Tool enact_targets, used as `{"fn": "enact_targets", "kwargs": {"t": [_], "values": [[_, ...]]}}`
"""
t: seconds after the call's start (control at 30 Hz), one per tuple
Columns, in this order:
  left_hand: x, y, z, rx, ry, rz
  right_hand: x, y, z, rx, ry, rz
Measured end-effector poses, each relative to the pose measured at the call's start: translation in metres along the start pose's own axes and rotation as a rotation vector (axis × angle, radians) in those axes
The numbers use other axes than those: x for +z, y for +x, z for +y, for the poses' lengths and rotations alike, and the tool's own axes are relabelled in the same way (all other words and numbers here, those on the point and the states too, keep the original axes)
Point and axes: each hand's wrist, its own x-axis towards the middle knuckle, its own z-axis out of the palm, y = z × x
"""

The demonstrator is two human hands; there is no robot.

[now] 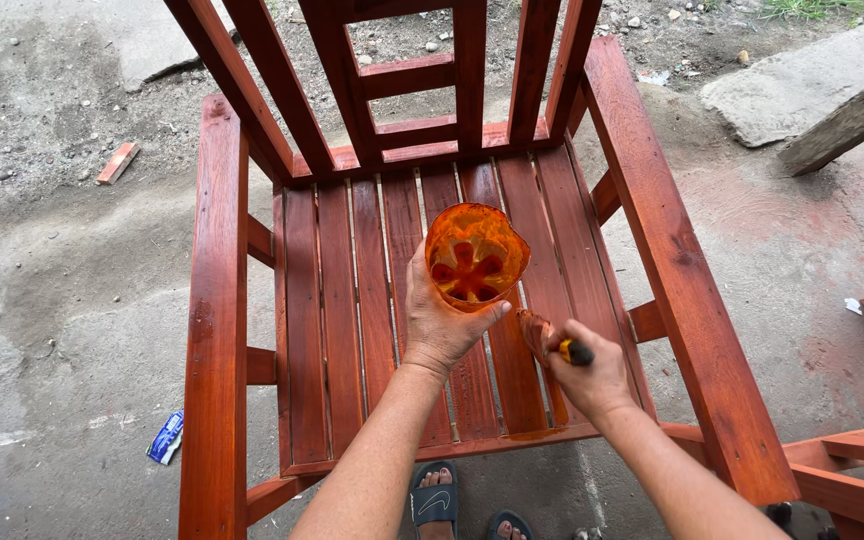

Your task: The person applies reddish-brown stain to a wooden chair using a cloth. They repeatedly dip the cloth into a small orange container and wipe the seat slats and armrests, covering multiple areas of the chair.

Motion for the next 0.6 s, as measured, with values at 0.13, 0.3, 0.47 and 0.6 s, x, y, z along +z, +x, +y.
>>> {"fn": "enact_targets", "kwargs": {"t": [0.13, 0.3, 0.47, 0.6], "values": [[0.002, 0.004, 0.004, -0.036, -0.013, -0.008, -0.004, -0.037, 0.014, 0.059, 0.014, -0.088], [0.005, 0.017, 0.012, 0.028, -0.006, 0.020, -0.019, -0.062, 0.009, 0.202, -0.001, -0.202], [0.006, 0.027, 0.009, 0.061, -0.051, 0.012, -0.025, -0.036, -0.007, 0.357, -0.142, -0.298], [0.006, 0.051, -0.004, 0.021, -0.002, -0.015, -0.022, 0.024, -0.024, 0.254, -0.150, -0.178]]}}
